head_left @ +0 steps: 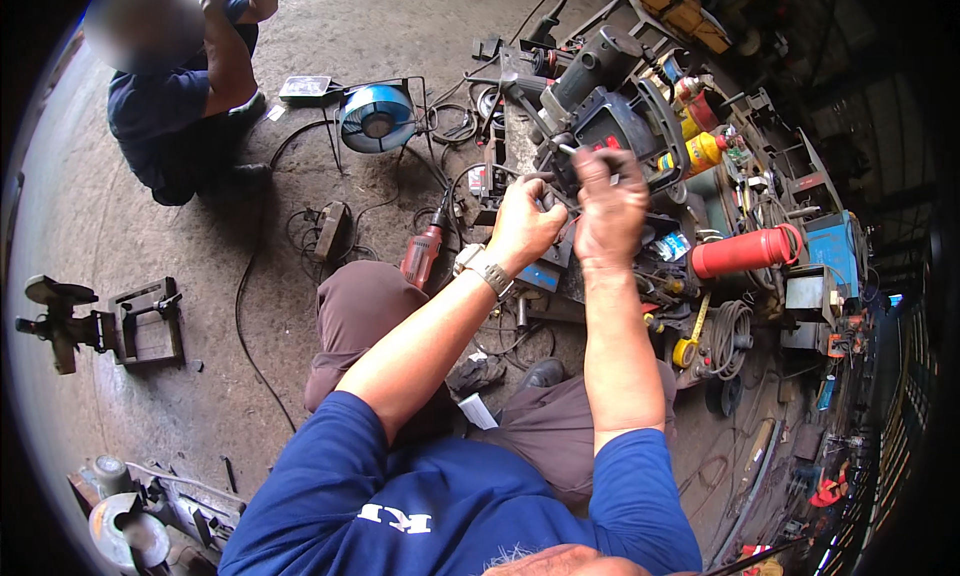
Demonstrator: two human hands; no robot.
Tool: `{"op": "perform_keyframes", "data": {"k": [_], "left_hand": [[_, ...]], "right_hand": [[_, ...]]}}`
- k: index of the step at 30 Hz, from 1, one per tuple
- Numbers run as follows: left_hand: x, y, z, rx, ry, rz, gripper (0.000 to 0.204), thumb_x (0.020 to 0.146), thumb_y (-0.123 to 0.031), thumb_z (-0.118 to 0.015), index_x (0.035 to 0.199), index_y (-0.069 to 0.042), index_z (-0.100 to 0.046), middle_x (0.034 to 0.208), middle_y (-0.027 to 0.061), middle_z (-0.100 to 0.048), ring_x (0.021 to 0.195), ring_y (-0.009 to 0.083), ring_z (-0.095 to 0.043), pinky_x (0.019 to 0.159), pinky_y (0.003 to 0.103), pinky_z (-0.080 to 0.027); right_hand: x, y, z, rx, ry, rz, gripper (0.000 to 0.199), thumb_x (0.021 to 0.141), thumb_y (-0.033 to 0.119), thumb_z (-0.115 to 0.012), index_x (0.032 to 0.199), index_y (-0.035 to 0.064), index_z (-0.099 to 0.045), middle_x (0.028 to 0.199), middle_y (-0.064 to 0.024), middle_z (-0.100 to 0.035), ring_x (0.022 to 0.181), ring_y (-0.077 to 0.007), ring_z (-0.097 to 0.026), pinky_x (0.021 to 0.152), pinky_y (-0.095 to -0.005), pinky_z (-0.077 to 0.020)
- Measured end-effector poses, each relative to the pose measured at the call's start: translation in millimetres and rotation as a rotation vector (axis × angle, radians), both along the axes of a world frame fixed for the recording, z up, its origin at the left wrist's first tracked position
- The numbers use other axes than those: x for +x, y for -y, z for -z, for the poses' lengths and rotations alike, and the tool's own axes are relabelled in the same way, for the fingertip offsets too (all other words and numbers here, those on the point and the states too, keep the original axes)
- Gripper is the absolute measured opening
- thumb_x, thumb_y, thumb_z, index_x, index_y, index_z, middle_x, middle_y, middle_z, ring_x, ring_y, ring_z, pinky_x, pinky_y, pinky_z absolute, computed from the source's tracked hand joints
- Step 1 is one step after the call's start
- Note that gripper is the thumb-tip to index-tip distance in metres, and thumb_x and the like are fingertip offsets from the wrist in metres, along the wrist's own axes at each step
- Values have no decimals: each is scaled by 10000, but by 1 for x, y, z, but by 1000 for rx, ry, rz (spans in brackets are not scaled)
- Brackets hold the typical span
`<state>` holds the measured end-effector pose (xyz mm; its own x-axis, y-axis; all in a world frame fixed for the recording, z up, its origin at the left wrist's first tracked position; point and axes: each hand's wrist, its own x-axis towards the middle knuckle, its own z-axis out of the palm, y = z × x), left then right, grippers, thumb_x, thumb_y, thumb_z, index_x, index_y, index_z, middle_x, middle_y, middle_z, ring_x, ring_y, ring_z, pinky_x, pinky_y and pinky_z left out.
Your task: The person sits on the floor of a workshop and manipulates a small electronic device with wires. They repeatedly connect and disconnect wires, adjust components, and handle the device with both hands while other workers are visible in the background.
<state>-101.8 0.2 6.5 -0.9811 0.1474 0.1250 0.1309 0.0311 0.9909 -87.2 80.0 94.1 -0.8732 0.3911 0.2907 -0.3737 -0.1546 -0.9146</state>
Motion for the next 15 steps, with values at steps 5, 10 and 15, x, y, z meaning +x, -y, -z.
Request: {"op": "perform_keyframes", "data": {"k": [5, 10, 15], "left_hand": [[2, 14, 1, -101, -69, -64, 266, 803, -180, -670, 976, 22, -668, 1086, 217, -636, 1069, 386, -586, 955, 437, -472], [10, 27, 1, -176, -147, -40, 348, 771, -217, -701, 1010, 31, -645, 1016, 225, -669, 992, 353, -650, 884, 422, -503], [30, 29, 3, -40, 60, 160, 311, 789, -193, -664, 976, 50, -612, 791, 212, -636, 760, 215, -642, 727, 392, -517]], "right_hand": [[2, -1, 55, 84, 180, -125, 102, 830, 15, -760, 868, 54, -674, 814, 29, -637, 731, -49, -553, 665, -207, -440], [41, -1, 21, 364, 169, -160, 29, 891, -2, -671, 907, 21, -663, 853, 6, -640, 791, -80, -569, 726, -237, -441], [107, -14, 41, 488, 359, -388, 245, 933, 212, -704, 802, 27, -610, 744, 53, -544, 716, -52, -461, 633, -244, -374]]}}
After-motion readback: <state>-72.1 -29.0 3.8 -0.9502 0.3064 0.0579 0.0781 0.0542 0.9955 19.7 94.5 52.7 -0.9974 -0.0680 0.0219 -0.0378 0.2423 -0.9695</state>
